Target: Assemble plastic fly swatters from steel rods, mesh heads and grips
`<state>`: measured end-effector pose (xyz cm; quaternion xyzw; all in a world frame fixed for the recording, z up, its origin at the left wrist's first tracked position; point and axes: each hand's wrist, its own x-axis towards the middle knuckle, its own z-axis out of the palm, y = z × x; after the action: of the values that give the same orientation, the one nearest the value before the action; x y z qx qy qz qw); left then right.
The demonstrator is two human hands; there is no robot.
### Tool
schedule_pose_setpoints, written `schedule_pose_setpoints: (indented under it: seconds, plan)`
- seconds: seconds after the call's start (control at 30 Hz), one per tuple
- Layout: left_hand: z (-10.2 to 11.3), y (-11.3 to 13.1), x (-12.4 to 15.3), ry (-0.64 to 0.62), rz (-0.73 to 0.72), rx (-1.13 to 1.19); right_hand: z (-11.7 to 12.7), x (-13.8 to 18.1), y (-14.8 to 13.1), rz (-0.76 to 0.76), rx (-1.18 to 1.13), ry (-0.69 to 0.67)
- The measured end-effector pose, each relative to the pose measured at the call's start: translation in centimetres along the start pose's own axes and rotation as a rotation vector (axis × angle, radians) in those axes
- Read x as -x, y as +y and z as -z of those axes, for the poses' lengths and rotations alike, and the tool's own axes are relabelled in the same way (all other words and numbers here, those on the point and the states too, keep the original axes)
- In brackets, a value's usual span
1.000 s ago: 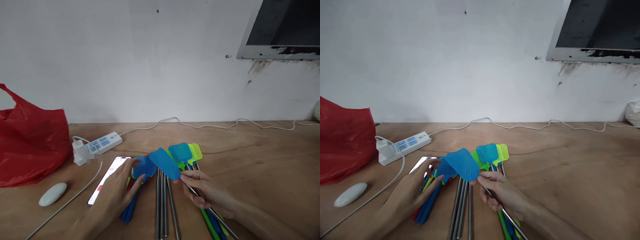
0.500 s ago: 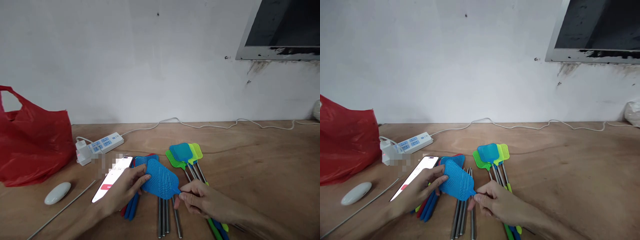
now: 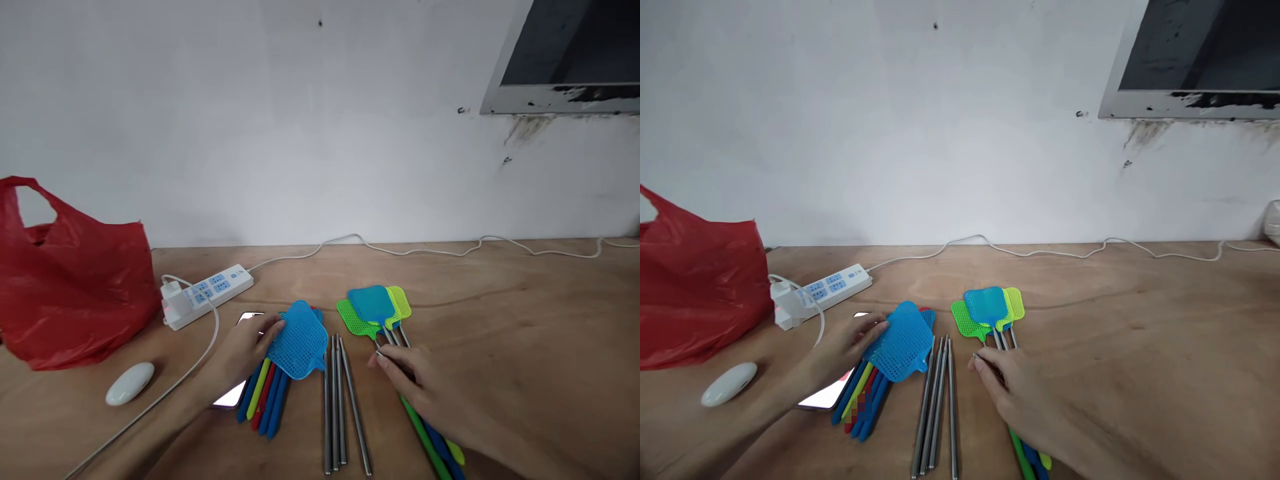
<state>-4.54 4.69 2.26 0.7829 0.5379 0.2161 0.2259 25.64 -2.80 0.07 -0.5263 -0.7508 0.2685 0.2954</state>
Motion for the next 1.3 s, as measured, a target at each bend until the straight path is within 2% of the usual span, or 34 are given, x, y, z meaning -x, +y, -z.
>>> schedule_pose_setpoints:
  seconds: [0.17, 0.33, 0.4, 0.47, 0.57, 0.63, 0.73, 0.87, 1.0, 1.13, 1.2, 1.3]
  plan:
    - [-0.9, 0.3, -2.6, 0.015, -0.014, -0.188, 0.2, -1.7, -1.4, -0.036, -0.106, -0.082]
    - [-1.2, -0.4, -4.4, 0.051, 0.032, -0.368, 0.1, -2.8, 0.5, -0.309, -0.483, -0.255]
    - [-1.5, -0.2, -4.1, 0.094, 0.026, -0.429, 0.3, -3.2, 1.1, -0.366, -0.576, -0.215]
    - [-2.0, 0.3, -3.4, 0.120, -0.021, -0.462, 0.5, -3.5, 1.5, -0.353, -0.611, -0.095]
    - [-3.1, 1.3, -1.9, 0.058, -0.153, -0.459, 0.6, -3.8, 1.7, -0.340, -0.644, 0.060]
    - [-3.9, 1.8, -1.0, 0.002, -0.220, -0.441, 0.5, -3.9, 1.9, -0.338, -0.672, 0.109]
    - [-4.8, 1.9, -0.2, -0.030, -0.250, -0.416, 0.1, -3.8, 2.3, -0.357, -0.709, 0.108]
    - [-5.4, 1.3, 0.1, -0.023, -0.250, -0.387, -0.9, -3.5, 2.7, -0.365, -0.739, 0.031]
    - [-5.6, 1.0, 0.2, -0.034, -0.272, -0.357, -1.9, -2.7, 3.4, -0.232, -0.557, 0.068]
    - [-5.5, 1.0, 0.4, -0.046, -0.278, -0.340, -2.1, -1.9, 3.2, 0.009, -0.097, 0.164]
    - [-5.4, 0.9, 0.5, -0.046, -0.278, -0.335, -1.9, -1.6, 2.6, 0.105, 0.083, 0.145]
    - [-5.2, 0.6, 0.6, -0.026, -0.280, -0.318, -2.0, -1.3, 1.9, 0.177, 0.221, 0.087]
